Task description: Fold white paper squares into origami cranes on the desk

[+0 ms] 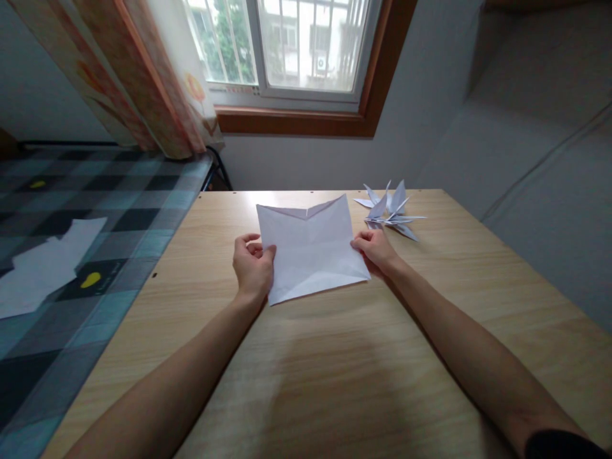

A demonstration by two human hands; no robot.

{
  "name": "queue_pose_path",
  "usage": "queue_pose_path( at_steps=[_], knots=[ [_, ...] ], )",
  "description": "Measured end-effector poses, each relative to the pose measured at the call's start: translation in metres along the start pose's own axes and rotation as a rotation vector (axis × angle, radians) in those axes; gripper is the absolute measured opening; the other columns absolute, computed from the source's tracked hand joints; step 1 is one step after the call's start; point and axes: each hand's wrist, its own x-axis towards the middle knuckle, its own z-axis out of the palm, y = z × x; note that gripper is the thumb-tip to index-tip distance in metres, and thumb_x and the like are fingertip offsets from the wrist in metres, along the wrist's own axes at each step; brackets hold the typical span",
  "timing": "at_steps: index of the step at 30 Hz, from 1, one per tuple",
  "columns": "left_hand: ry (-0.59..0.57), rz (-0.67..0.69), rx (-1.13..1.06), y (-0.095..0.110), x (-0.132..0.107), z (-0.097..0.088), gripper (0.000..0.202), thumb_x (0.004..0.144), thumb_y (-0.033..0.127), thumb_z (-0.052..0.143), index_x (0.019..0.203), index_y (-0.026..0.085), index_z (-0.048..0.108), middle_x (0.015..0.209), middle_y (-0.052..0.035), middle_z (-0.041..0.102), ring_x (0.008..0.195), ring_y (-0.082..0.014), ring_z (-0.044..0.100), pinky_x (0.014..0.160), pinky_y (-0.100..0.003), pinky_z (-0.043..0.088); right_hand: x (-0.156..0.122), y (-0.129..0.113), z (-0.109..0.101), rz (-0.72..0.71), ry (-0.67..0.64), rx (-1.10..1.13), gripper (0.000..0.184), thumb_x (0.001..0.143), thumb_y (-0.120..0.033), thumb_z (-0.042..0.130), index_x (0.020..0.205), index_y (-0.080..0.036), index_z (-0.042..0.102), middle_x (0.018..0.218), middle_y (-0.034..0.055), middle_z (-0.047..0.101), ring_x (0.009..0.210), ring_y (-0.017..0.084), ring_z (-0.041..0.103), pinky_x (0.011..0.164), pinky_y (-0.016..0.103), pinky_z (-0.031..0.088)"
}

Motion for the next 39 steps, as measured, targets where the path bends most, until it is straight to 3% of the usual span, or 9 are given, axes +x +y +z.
queue_pose_path(
  at_steps=[4,8,12,14,17,21,26,35,39],
  knots=[
    [-0.057,0.125,0.309,-0.001,0.003,-0.008,0.034,0.069,0.017,0.065,0.103,0.020,0.056,0.076,0.0002,0.062,0.060,-0.0156,0.060,0.061,-0.029,0.050,-0.006,-0.002,0.001,-0.047,-0.001,-0.337,0.017,0.064,-0.026,0.058,0.049,-0.019,0.055,0.051,0.0005,0.055,0.054,0.015,0.049,0.056,0.028,0.033],
    [-0.094,0.516,0.748,0.007,-0.011,-0.011,0.057,0.073,0.013,0.064,0.128,0.020,0.054,0.130,-0.0174,0.058,0.116,-0.0348,0.057,0.095,-0.052,0.048,-0.016,-0.011,0.006,-0.123,-0.012,-0.799,0.018,0.073,-0.028,0.056,0.060,-0.020,0.064,0.068,0.0064,0.068,0.066,0.020,0.058,0.062,0.030,0.036],
    [-0.446,0.774,0.920,0.009,-0.024,-0.008,0.056,0.087,0.016,0.053,0.142,0.022,0.047,0.152,-0.0140,0.043,0.144,-0.0335,0.034,0.115,-0.053,0.031,-0.023,-0.014,0.010,-0.135,0.037,-0.896,0.014,0.076,-0.029,0.058,0.073,-0.020,0.068,0.073,0.0075,0.069,0.070,0.024,0.061,0.064,0.032,0.041],
    [-0.644,0.754,0.989,0.007,-0.026,-0.005,0.051,0.092,0.032,0.052,0.143,0.022,0.048,0.154,-0.0138,0.042,0.146,-0.0357,0.032,0.116,-0.055,0.029,-0.025,-0.014,0.012,-0.236,0.131,-0.908,0.015,0.076,-0.022,0.059,0.087,-0.019,0.069,0.084,0.0095,0.070,0.079,0.026,0.063,0.070,0.034,0.045],
    [-0.789,0.690,1.088,0.004,-0.027,-0.004,0.066,0.090,0.058,0.051,0.146,0.023,0.046,0.157,-0.0152,0.037,0.147,-0.0411,0.028,0.116,-0.059,0.026,-0.029,-0.015,0.019,-0.512,0.164,-0.903,0.030,0.077,-0.012,0.059,0.106,-0.016,0.067,0.110,0.0153,0.068,0.103,0.030,0.060,0.086,0.040,0.048],
    [-0.864,0.694,1.123,0.008,-0.031,-0.006,0.081,0.085,0.072,0.048,0.151,0.024,0.040,0.160,-0.0151,0.031,0.148,-0.0420,0.025,0.118,-0.059,0.022,-0.031,-0.015,0.036,-0.773,-0.122,-0.832,0.049,0.090,-0.035,0.059,0.134,-0.014,0.055,0.147,0.0173,0.050,0.137,0.031,0.043,0.112,0.047,0.037],
    [-0.871,0.697,1.133,0.008,-0.034,-0.009,0.091,0.081,0.078,0.047,0.152,0.022,0.037,0.161,-0.0159,0.029,0.148,-0.0423,0.023,0.118,-0.058,0.019,-0.023,-0.008,0.045,-0.624,-0.347,-0.906,0.067,0.097,-0.055,0.044,0.152,-0.016,0.036,0.159,0.0166,0.033,0.148,0.030,0.031,0.119,0.052,0.025],
    [-0.881,0.644,1.190,0.011,-0.036,-0.014,0.093,0.080,0.081,0.046,0.153,0.025,0.035,0.162,-0.0143,0.026,0.149,-0.0436,0.021,0.118,-0.059,0.016,-0.020,0.008,0.010,-0.453,-0.292,-1.014,0.072,0.097,-0.057,0.038,0.155,-0.015,0.030,0.161,0.0152,0.028,0.150,0.030,0.026,0.120,0.052,0.023],
    [-0.891,0.631,1.228,0.013,-0.034,-0.018,0.093,0.080,0.081,0.044,0.155,0.026,0.032,0.163,-0.0136,0.023,0.150,-0.0420,0.019,0.119,-0.057,0.015,-0.021,0.020,-0.006,-0.388,-0.293,-1.049,0.063,0.101,-0.046,0.032,0.155,-0.014,0.028,0.162,0.0112,0.026,0.150,0.029,0.026,0.120,0.051,0.022]
  ],
)
